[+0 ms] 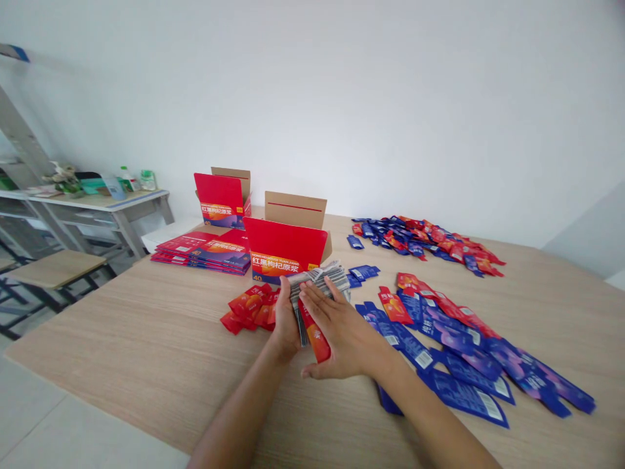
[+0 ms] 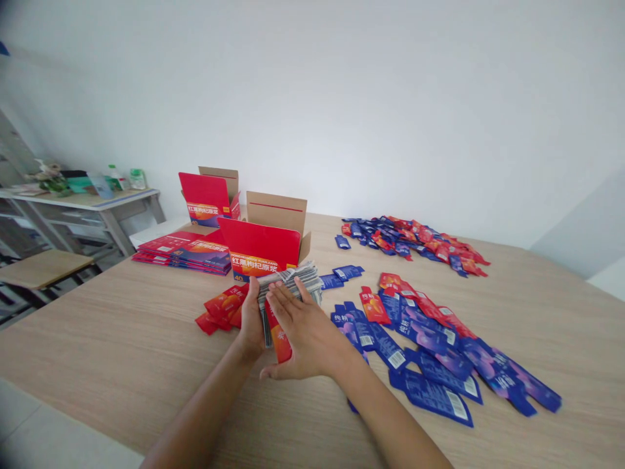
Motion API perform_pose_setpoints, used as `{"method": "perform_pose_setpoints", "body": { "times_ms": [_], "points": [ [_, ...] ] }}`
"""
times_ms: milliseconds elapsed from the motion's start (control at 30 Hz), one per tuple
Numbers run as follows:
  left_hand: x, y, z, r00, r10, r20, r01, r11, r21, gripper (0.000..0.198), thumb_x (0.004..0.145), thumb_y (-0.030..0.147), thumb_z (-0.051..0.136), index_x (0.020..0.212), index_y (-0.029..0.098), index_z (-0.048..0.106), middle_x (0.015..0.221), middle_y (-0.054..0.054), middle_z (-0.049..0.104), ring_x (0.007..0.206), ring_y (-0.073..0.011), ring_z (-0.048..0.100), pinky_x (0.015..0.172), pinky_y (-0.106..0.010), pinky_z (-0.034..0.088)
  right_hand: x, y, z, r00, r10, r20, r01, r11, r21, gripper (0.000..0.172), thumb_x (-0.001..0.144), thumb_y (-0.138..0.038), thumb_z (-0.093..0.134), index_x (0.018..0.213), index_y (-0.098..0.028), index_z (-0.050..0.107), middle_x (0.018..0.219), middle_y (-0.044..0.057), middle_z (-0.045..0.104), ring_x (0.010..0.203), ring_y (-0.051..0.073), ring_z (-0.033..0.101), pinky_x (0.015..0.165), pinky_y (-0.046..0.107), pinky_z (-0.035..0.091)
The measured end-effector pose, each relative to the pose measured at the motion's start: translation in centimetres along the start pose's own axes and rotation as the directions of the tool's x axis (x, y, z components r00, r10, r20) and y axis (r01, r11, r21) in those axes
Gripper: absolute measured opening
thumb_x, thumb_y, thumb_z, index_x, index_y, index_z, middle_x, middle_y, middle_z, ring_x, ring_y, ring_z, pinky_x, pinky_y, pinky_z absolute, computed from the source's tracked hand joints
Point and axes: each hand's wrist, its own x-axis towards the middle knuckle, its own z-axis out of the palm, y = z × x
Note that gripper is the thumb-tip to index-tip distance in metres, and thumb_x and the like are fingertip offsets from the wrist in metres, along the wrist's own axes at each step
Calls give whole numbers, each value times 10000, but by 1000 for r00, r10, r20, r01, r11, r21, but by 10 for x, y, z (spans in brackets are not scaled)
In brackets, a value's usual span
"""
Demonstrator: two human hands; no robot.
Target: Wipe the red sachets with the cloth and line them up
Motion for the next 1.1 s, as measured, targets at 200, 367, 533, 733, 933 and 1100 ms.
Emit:
{"method": "perform_pose_setpoints", "body": {
  "times_ms": [200,367,533,733,933,1100],
  "points": [
    [2,-10,1,1000,14,21,-14,1000,12,655,921,647,411,1221,121,662,1123,-149,732,1159,-311,644,1074,-452,437,1,8,3,997,7,-72,-15,995,-98,1054,791,-749,576,1501,-11,329,1549,269,330,1469,359,277,1218,604,75],
    [5,-10,1,995,97,24,-98,995,30,617,977,568,351,1293,114,626,1164,-145,722,1191,-276,631,1083,-398,430,3,10,6,980,92,-176,-115,985,-126,536,983,-344,483,1476,-143,425,1555,168,385,1453,294,336,1209,616,123],
    [6,-12,-1,999,17,44,-17,1000,15,591,980,551,365,1307,133,624,1159,-144,723,1123,-275,670,1008,-378,492,5,11,10,956,187,-224,-224,963,-151,481,985,-256,466,1466,-233,459,1541,125,424,1456,324,320,1179,672,130],
    [4,-20,-2,993,-88,80,86,996,34,639,954,609,369,1313,144,620,1130,-142,734,1082,-283,688,980,-400,512,2,17,5,888,332,-317,-380,920,-100,405,983,-303,501,1379,-254,567,1569,137,369,1442,363,332,1137,699,208],
    [1,-31,-5,974,-165,157,157,986,65,667,925,637,411,1296,128,628,1146,-155,728,1088,-295,685,1009,-430,490,-3,30,0,805,449,-388,-456,887,79,379,962,-389,537,1289,-237,653,1443,161,500,1328,352,485,1064,596,424],
    [2,-30,-4,988,-112,107,110,994,25,672,926,650,388,1238,119,657,1107,-148,739,1066,-289,692,999,-420,495,-1,30,2,789,430,-438,-410,900,146,311,956,-319,542,1217,-259,698,1239,130,595,1144,288,599,966,492,537]
  ]
}}
